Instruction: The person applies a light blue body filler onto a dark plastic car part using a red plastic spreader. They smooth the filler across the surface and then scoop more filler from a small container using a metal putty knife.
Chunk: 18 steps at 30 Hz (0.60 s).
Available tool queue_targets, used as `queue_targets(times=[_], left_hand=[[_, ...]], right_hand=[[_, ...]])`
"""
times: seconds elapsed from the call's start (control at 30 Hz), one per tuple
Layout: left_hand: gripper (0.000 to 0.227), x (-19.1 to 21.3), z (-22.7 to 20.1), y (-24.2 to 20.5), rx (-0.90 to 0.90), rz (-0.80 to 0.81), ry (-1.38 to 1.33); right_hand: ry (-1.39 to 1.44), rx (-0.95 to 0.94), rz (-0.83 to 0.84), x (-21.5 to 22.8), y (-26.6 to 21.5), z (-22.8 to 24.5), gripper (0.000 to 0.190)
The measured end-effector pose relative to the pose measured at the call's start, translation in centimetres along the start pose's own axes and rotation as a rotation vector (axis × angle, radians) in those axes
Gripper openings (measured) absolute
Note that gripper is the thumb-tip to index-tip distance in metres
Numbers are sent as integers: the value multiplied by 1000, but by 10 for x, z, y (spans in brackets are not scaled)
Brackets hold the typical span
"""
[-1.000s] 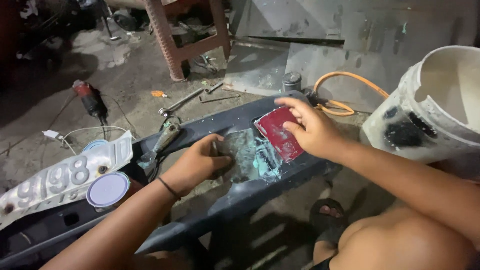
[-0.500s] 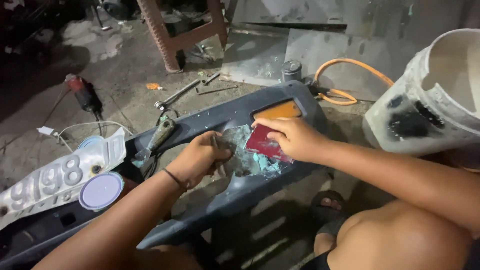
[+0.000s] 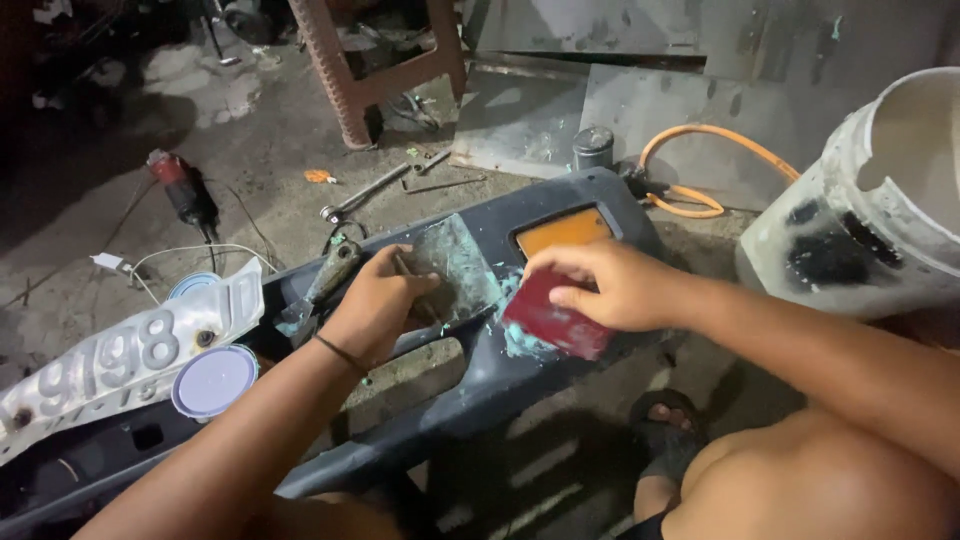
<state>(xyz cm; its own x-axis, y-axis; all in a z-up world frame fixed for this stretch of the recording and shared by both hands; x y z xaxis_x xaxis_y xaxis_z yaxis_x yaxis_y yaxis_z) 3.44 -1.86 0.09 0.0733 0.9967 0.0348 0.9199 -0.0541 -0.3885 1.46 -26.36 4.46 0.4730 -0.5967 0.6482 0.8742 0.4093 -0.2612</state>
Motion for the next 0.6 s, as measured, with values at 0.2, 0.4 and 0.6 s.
queue_targets(times=[0.2,0.4,0.6], left_hand=[[50,-9,-3,-11,10,-19,-107],[54,-15,-4,-12,-16,-30,-277],[62,-11,-7,-17,-26,-48,-358]], right_hand=[[-94,157,-519,7,-1,-17,34],[-201,473,-648,-6,-15,19,25],[-279,598,-661,-3,-20,27,24]])
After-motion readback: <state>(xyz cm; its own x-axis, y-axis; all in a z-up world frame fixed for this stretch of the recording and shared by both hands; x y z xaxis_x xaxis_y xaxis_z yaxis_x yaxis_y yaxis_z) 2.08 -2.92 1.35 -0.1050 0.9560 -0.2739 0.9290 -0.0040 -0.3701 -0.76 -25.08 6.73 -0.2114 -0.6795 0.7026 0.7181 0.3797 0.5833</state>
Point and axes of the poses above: each hand's wrist, its own y-axis towards the middle knuckle, its own x-axis out of the back of the hand, z = x × y, the point moved 5 cm from there along y, towards the middle knuckle, and after that the axes turned 10 degrees about -x, right-handed, at the moved point
